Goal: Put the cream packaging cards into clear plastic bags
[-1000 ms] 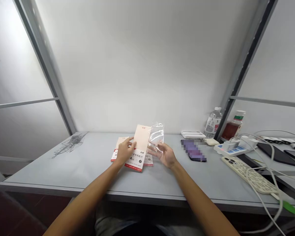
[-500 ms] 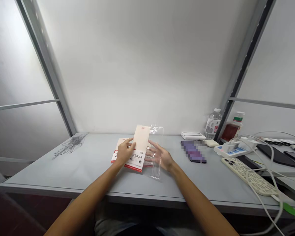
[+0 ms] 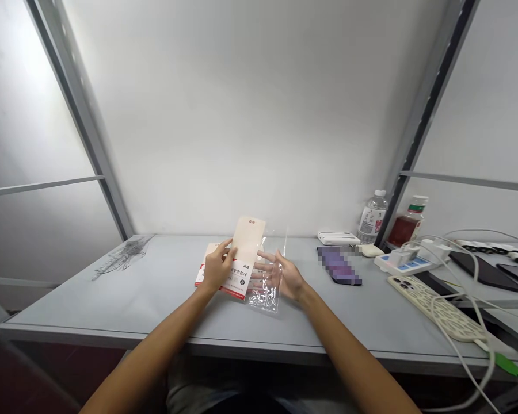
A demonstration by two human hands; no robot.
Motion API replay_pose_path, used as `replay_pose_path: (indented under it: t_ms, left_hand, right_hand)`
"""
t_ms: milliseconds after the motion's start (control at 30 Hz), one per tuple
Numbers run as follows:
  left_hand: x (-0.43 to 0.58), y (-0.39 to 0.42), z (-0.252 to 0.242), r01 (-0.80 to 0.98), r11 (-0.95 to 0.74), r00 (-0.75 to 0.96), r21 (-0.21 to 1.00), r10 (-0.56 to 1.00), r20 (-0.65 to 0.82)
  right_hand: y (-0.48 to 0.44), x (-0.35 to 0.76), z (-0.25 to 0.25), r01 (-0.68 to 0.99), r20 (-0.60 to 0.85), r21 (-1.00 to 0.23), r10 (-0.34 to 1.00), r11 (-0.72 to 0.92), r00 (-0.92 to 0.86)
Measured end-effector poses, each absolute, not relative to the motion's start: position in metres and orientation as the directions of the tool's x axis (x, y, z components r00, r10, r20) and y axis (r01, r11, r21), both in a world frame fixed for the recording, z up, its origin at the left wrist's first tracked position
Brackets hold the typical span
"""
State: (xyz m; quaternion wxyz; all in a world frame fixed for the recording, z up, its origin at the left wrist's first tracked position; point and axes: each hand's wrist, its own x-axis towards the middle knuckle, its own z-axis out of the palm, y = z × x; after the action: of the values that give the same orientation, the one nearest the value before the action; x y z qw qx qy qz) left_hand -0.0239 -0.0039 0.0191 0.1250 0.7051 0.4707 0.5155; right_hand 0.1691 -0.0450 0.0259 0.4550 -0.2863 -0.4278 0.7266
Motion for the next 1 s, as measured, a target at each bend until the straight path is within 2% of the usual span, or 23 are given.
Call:
replay_pose_path:
  t_ms: [267,500,700,1000]
  left_hand:
    - [-0.022,-0.007,0.022,0.406,-0.508,0.033,0.760,0.839,0.544]
    - [-0.020,-0.008,0.023,0.243,-0.475,0.053,0.846,0.877,0.477]
    - [-0.018,-0.009,0.024,0.181,-0.466,0.058,0.866,0.884,0.464]
    - [-0.016,-0.014,0.025,0.206,-0.500,0.136,0.841,0.866,0.481]
  right_hand:
    - [-0.041,0.168,0.017,-0.401,-0.064,-0.886,0.917,-0.233,-0.393]
    - [-0.040,0.169,0.014,-0.342,0.014,-0.933,0.937,-0.113,-0.349]
    - [-0.042,0.169,0.016,-0.314,0.019,-0.944,0.931,-0.103,-0.363]
    - [-0.038,0.167,0.010,-0.269,0.037,-0.962,0.944,-0.055,-0.328]
